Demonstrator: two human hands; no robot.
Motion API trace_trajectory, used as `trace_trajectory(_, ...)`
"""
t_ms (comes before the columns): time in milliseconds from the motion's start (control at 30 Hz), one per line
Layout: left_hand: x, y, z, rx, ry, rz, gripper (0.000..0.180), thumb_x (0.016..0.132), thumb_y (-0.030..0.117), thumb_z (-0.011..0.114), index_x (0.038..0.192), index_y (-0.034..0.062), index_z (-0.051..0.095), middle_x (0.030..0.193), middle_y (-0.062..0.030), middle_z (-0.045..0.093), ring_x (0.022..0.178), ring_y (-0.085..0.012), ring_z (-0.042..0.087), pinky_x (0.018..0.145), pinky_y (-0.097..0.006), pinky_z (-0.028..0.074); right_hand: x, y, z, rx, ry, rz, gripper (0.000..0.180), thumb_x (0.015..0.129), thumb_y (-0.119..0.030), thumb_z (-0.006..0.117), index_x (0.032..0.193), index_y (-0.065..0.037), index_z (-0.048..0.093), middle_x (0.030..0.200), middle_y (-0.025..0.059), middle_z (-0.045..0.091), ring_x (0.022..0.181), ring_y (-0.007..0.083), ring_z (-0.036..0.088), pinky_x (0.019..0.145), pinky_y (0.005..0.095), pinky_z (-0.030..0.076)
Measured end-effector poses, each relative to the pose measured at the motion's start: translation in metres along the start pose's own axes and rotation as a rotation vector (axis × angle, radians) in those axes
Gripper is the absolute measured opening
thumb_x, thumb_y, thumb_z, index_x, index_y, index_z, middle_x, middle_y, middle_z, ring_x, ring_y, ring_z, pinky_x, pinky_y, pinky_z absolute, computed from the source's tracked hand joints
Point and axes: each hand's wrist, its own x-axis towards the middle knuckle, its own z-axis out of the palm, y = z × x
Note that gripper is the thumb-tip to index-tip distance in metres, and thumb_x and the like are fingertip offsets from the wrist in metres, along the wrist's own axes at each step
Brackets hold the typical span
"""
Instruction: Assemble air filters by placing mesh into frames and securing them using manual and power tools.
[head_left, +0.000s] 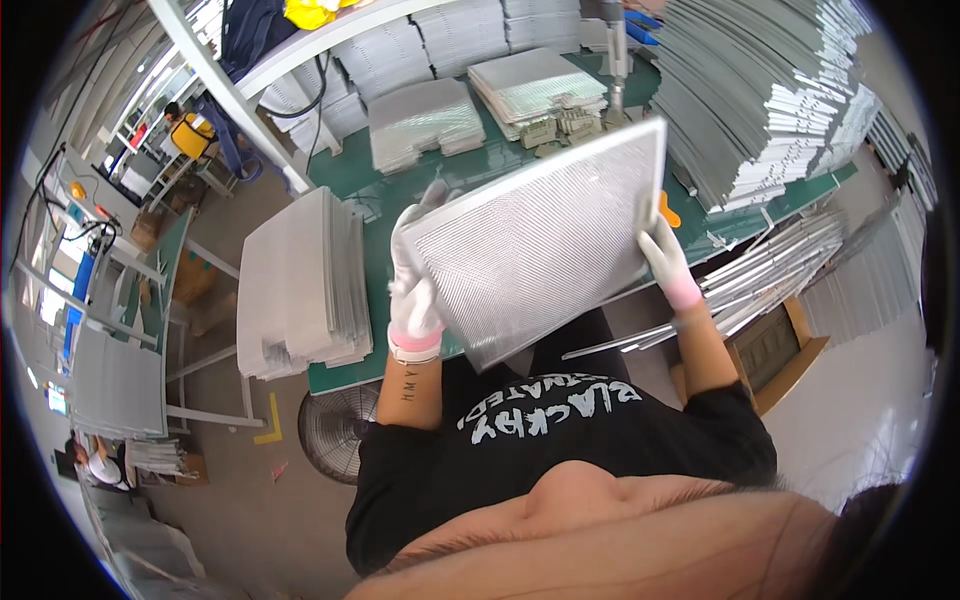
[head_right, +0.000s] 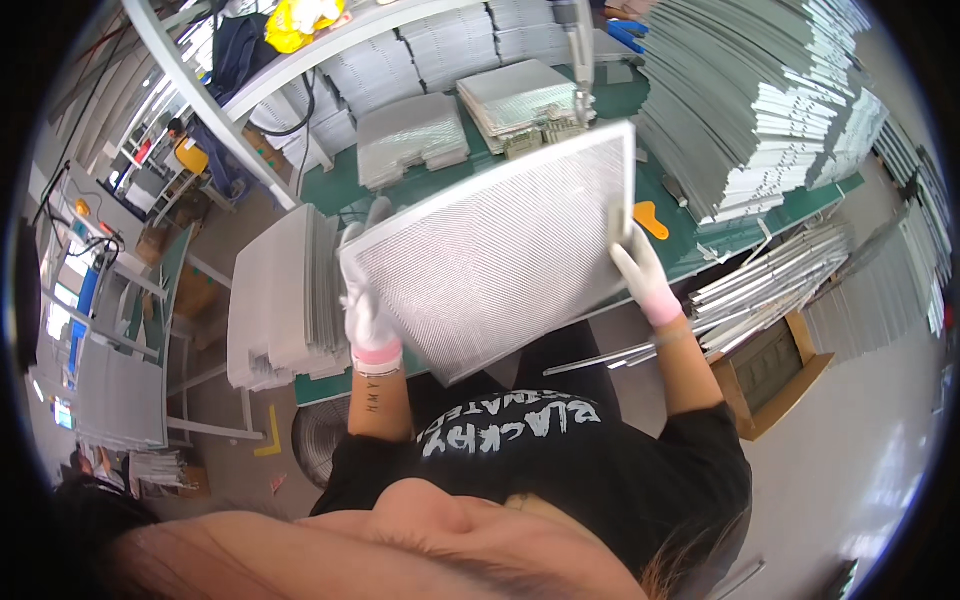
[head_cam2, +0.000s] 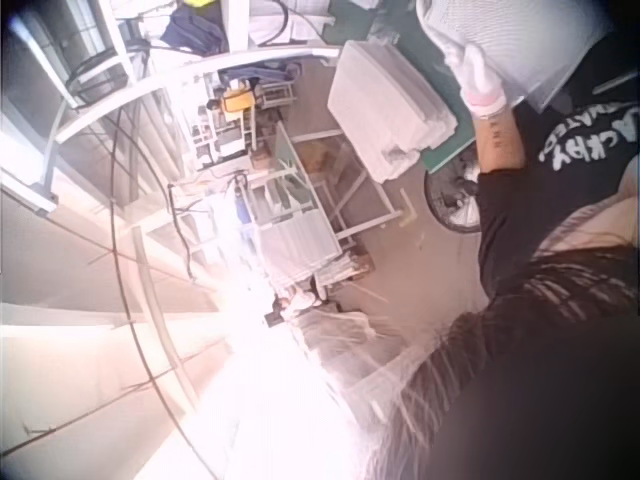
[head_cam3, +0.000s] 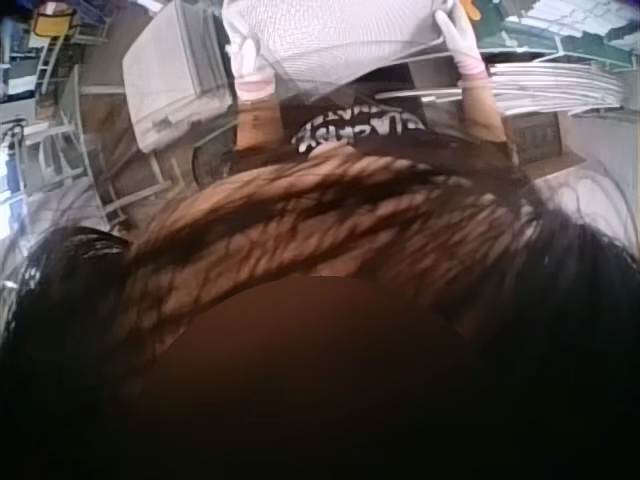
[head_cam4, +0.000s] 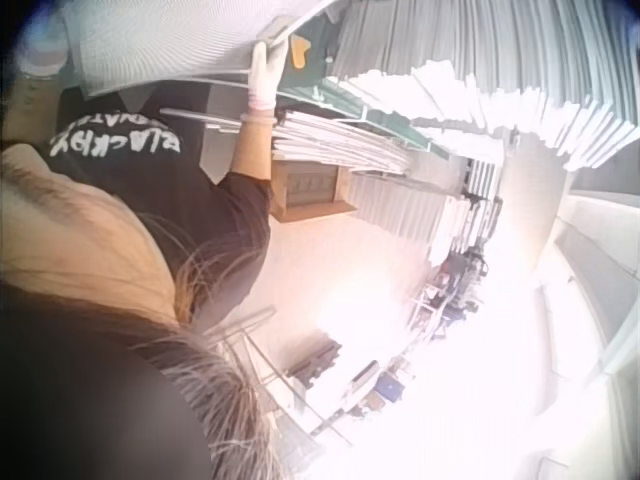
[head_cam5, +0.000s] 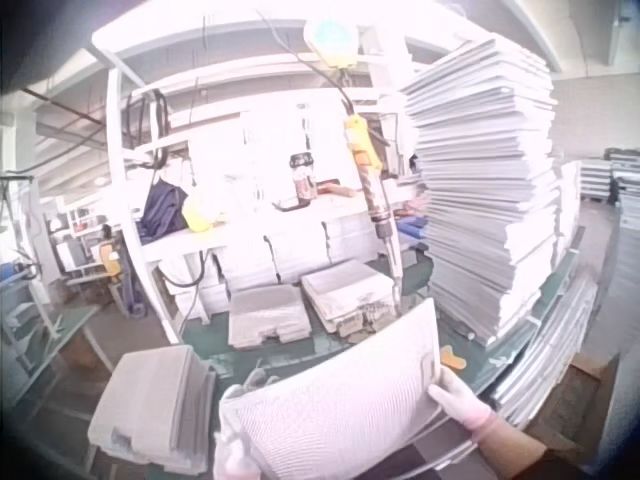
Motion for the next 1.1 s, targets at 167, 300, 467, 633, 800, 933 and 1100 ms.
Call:
trace_trajectory(167, 0.042, 0.012, 0.018, -0.064, -0.264, 0.122, 0.083, 0.071, 0.066, 0.075, 0.133, 0.0154, 0.053, 0.153, -0.0215, 0.031, 0.142, -0.0407, 0.028, 0.116, -0.054, 0.025, 0.088, -0.019, 0.093, 0.160, -0.276, -0.033, 0.062, 0.099, -0.025, 0.051, 0.148, 0.005, 0.028, 0.147, 0.0156, 0.039, 0.139, 0.0213, 0.032, 0.115, 0.0345, 0.027)
trace_trajectory(300, 0.094, 0.017, 0.009, 0.584, -0.655, 0.348, 0.057, 0.071, 0.058, 0.076, 0.100, 0.0105, 0.059, 0.107, -0.0149, 0.055, 0.106, -0.0371, 0.053, 0.097, -0.053, 0.041, 0.137, 0.013, 0.165, 0.206, -0.386, -0.103, 0.068, 0.098, -0.030, 0.053, 0.149, 0.005, 0.025, 0.150, 0.0204, 0.038, 0.141, 0.0266, 0.034, 0.116, 0.0345, 0.027)
trace_trajectory(467, 0.091, 0.010, 0.035, 1.336, -0.367, 0.736, 0.045, 0.056, 0.027, 0.085, 0.072, 0.0102, 0.047, 0.072, -0.0078, 0.046, 0.072, -0.0307, 0.049, 0.075, -0.042, 0.045, 0.121, -0.003, 0.148, -0.783, -0.434, -0.200, 0.069, 0.083, -0.046, 0.064, 0.133, -0.001, 0.052, 0.133, 0.0259, 0.052, 0.128, 0.0390, 0.047, 0.108, 0.0425, 0.039)
trace_trajectory(633, 0.078, -0.046, 0.007, 1.479, -0.330, 0.698, 0.049, 0.059, 0.041, 0.084, 0.066, 0.0126, 0.045, 0.068, -0.0052, 0.043, 0.068, -0.0288, 0.046, 0.070, -0.043, 0.039, 0.065, 0.043, 0.029, -1.334, -0.057, 0.327, 0.027, 0.090, -0.014, 0.052, 0.115, -0.007, 0.060, 0.115, 0.0156, 0.061, 0.099, 0.0332, 0.066, 0.084, 0.0437, 0.055)
trace_trajectory(800, 0.081, -0.080, -0.001, 1.566, -0.373, 0.548, 0.049, 0.060, 0.037, 0.085, 0.085, 0.0088, 0.054, 0.081, -0.0084, 0.054, 0.079, -0.0295, 0.053, 0.082, -0.046, 0.042, 0.027, 0.053, -0.028, -0.937, -0.185, 0.231, 0.030, 0.096, -0.015, 0.047, 0.122, -0.001, 0.053, 0.102, 0.0170, 0.063, 0.086, 0.0298, 0.067, 0.072, 0.0415, 0.054)
trace_trajectory(933, 0.084, -0.090, -0.011, 1.527, -0.301, 0.543, 0.058, 0.062, 0.037, 0.084, 0.104, 0.0056, 0.058, 0.087, -0.0095, 0.055, 0.084, -0.0303, 0.054, 0.096, -0.049, 0.040, 0.000, -0.115, -0.050, -0.251, -0.531, 0.368, 0.050, 0.097, -0.015, 0.049, 0.144, -0.002, 0.039, 0.081, 0.0038, 0.055, 0.063, 0.0104, 0.051, 0.056, 0.0259, 0.043)
trace_trajectory(1100, 0.086, -0.097, -0.001, 1.569, -0.219, 0.457, 0.077, 0.064, 0.035, 0.082, 0.127, 0.0016, 0.053, 0.083, -0.0094, 0.053, 0.082, -0.0287, 0.054, 0.099, -0.049, 0.038, -0.015, -0.196, -0.054, -0.084, -0.233, -0.255, 0.058, 0.101, -0.018, 0.047, 0.151, 0.001, 0.026, 0.085, 0.0048, 0.052, 0.058, 0.0064, 0.042, 0.053, 0.0199, 0.038)
